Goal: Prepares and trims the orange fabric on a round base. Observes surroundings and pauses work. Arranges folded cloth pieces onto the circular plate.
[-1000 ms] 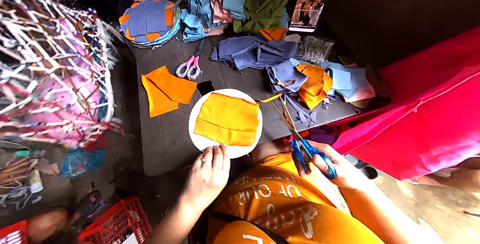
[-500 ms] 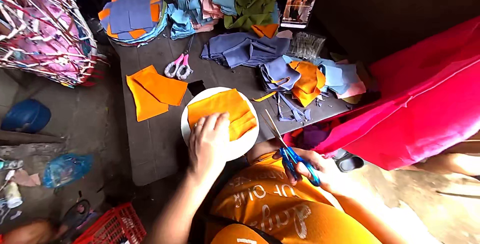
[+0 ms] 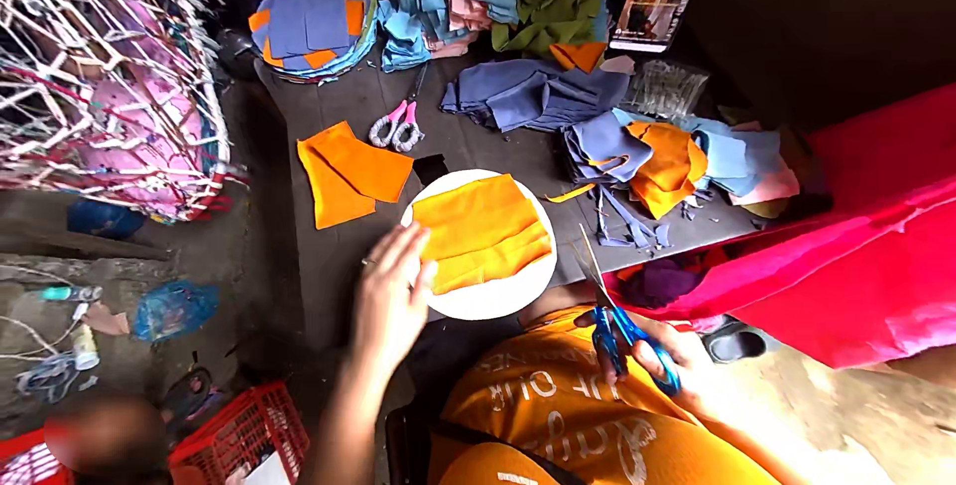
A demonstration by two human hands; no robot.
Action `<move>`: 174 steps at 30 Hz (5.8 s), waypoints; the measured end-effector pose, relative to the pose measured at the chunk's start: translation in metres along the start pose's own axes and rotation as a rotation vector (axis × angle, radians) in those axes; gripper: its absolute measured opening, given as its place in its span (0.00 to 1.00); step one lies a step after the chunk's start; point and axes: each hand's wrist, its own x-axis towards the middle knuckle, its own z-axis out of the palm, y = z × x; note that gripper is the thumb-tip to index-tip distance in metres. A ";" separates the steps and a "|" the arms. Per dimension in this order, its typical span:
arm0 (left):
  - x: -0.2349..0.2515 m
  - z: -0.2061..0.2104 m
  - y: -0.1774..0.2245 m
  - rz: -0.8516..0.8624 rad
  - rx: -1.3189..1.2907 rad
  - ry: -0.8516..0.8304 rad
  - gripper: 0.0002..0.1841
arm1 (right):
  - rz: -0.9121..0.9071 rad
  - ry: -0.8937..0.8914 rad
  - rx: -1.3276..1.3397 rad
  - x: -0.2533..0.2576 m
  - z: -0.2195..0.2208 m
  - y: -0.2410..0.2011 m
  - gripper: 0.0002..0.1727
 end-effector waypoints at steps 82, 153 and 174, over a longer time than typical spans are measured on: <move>0.042 0.060 0.056 0.152 0.140 -0.244 0.29 | 0.194 -0.057 -0.103 -0.018 0.014 -0.031 0.44; 0.040 0.064 0.055 0.195 0.272 -0.281 0.34 | 0.176 0.078 0.049 0.008 0.027 -0.011 0.37; 0.040 0.065 0.053 0.197 0.266 -0.279 0.33 | 0.176 0.110 0.067 0.023 0.029 -0.011 0.29</move>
